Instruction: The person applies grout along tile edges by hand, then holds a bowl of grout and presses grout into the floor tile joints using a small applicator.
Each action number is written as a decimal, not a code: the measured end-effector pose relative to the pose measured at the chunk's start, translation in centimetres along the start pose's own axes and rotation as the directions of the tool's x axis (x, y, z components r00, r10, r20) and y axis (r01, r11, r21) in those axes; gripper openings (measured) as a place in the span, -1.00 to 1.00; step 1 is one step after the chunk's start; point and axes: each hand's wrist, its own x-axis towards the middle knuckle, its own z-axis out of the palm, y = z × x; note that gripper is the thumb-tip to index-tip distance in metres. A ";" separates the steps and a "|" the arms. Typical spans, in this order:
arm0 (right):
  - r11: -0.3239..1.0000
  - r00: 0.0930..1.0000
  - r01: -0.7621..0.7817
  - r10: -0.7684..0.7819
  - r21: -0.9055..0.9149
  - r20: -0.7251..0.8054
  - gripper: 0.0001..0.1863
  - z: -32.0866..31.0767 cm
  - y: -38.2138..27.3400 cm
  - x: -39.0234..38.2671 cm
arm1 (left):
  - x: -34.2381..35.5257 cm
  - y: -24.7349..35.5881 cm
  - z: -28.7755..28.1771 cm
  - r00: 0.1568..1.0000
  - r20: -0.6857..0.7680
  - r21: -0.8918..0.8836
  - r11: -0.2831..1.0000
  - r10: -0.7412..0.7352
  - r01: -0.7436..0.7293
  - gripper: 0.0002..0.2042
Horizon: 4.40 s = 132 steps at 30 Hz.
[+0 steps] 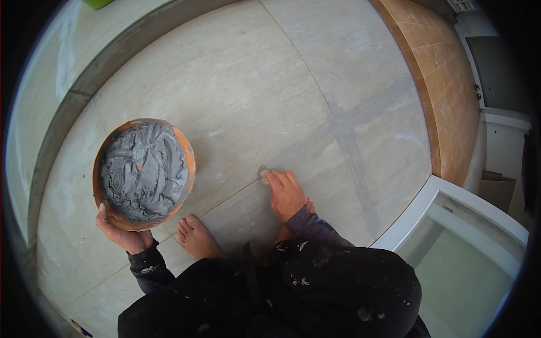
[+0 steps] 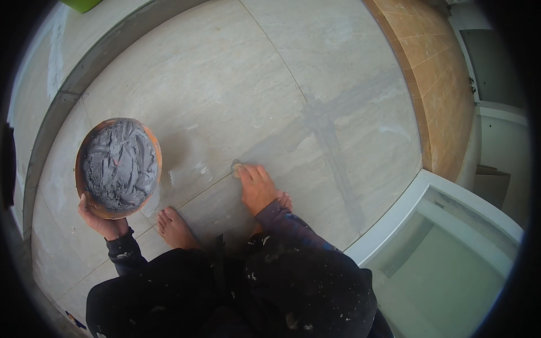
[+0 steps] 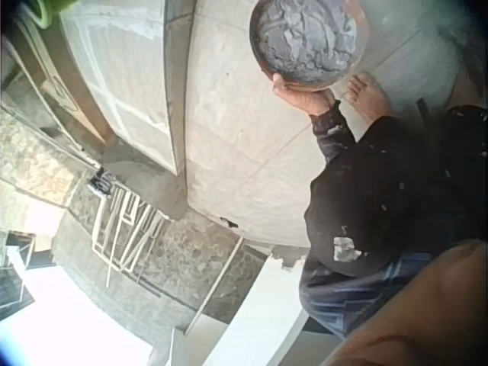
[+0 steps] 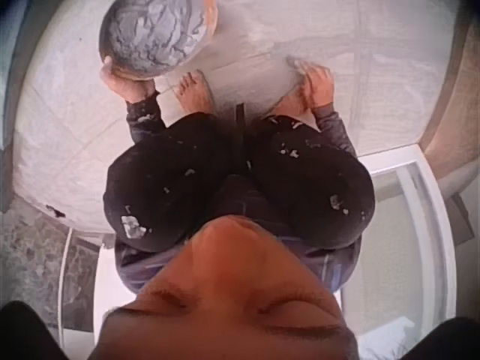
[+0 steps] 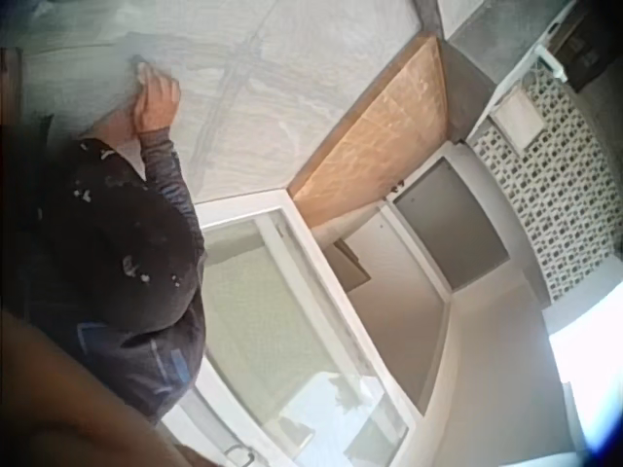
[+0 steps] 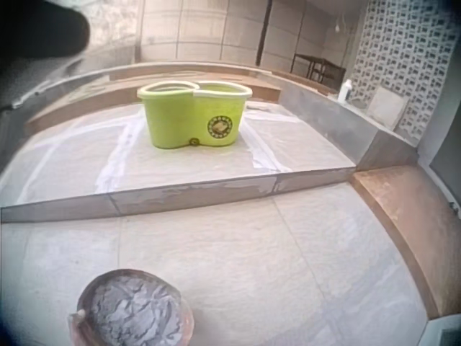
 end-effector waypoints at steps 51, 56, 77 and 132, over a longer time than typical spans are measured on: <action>0.986 1.000 0.007 -0.006 -0.164 0.007 -0.66 -0.7 -15.3 -2.0 | -2.1 21.2 -14.0 0.997 0.076 -0.003 1.000 -0.020 0.021 -0.48; 0.992 0.990 0.120 -0.123 0.046 0.072 -0.60 4.7 -10.6 0.4 | 1.9 8.0 -7.4 0.997 0.072 0.021 0.999 0.040 -0.041 -0.47; 0.978 0.991 -0.095 0.077 -0.185 -0.105 -0.64 -12.3 6.0 9.4 | -1.5 3.6 5.5 0.999 -0.019 0.049 0.998 -0.037 0.038 -0.48; 0.979 0.985 0.157 -0.165 -0.128 -0.054 -0.69 -21.6 35.7 33.6 | -3.5 -12.1 15.7 0.982 -0.058 0.143 0.972 -0.182 0.189 -0.40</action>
